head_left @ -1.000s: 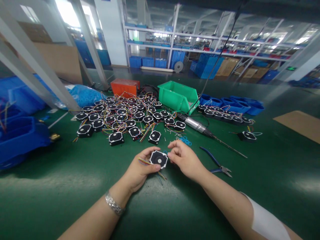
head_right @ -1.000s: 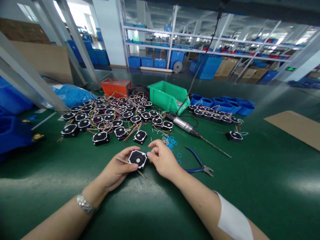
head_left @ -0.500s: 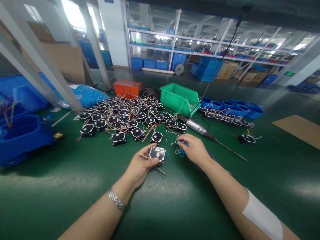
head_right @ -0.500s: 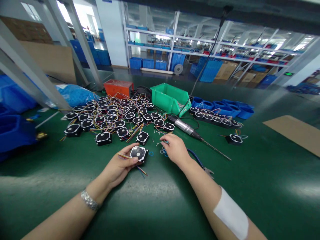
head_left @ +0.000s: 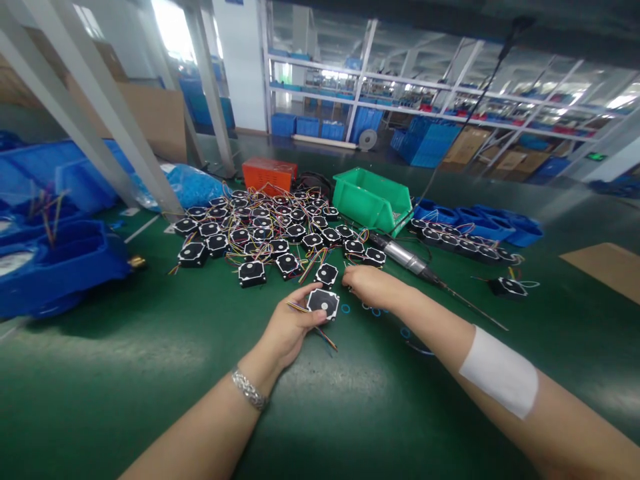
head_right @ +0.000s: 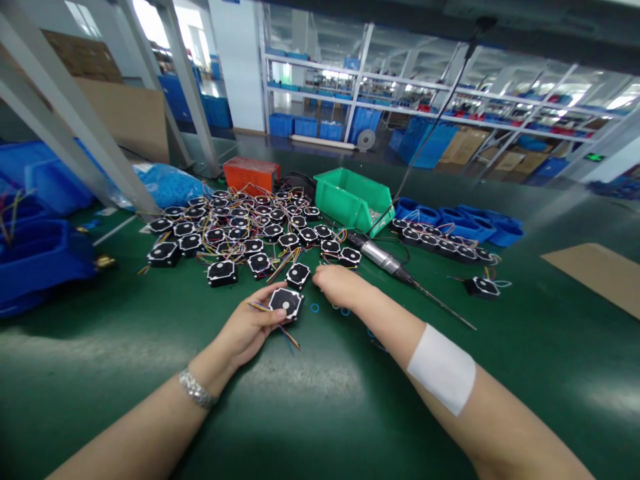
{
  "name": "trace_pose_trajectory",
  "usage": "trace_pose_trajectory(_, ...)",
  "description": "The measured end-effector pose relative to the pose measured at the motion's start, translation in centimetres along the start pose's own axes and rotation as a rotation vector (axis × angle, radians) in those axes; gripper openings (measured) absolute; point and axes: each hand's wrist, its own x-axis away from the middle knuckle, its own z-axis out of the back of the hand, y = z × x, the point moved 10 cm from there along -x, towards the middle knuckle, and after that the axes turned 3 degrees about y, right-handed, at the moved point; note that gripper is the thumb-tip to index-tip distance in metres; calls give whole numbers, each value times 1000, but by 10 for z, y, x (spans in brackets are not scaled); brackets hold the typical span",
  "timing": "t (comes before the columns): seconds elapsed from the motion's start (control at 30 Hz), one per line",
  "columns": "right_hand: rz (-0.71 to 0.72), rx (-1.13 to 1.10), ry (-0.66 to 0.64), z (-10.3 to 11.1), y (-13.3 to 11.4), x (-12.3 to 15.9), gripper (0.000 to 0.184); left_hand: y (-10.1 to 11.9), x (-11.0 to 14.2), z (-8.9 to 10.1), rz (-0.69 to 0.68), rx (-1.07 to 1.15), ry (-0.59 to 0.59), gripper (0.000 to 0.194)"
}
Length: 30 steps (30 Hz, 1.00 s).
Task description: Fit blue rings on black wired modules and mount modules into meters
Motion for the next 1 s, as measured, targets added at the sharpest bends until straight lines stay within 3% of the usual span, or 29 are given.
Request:
trace_pose_trajectory(0.23,-45,89,-13,-4,-2,-6,18,0,0,-2,16,-12,-19,53)
trace_pose_trajectory(0.37,-116,86,35,-5,0,-7,22,0,1,-5,19,-22,-47,54)
trace_pose_trajectory(0.6,-244,-51,165,3,8,11,17,-2,4,-9,42,-64,-75,38)
trace_pose_trajectory(0.67,-292,-170,227,10,6,25,15,-3,5,-10,55,-76,-71,35)
trace_pose_trajectory(0.83,-370,-885,478,18,-2,64,14,-9,8,-13,101,-133,-117,32)
trace_pose_trajectory(1.0,-344,-922,571,25,-7,77,11,-13,12,-20,106,-186,-200,30)
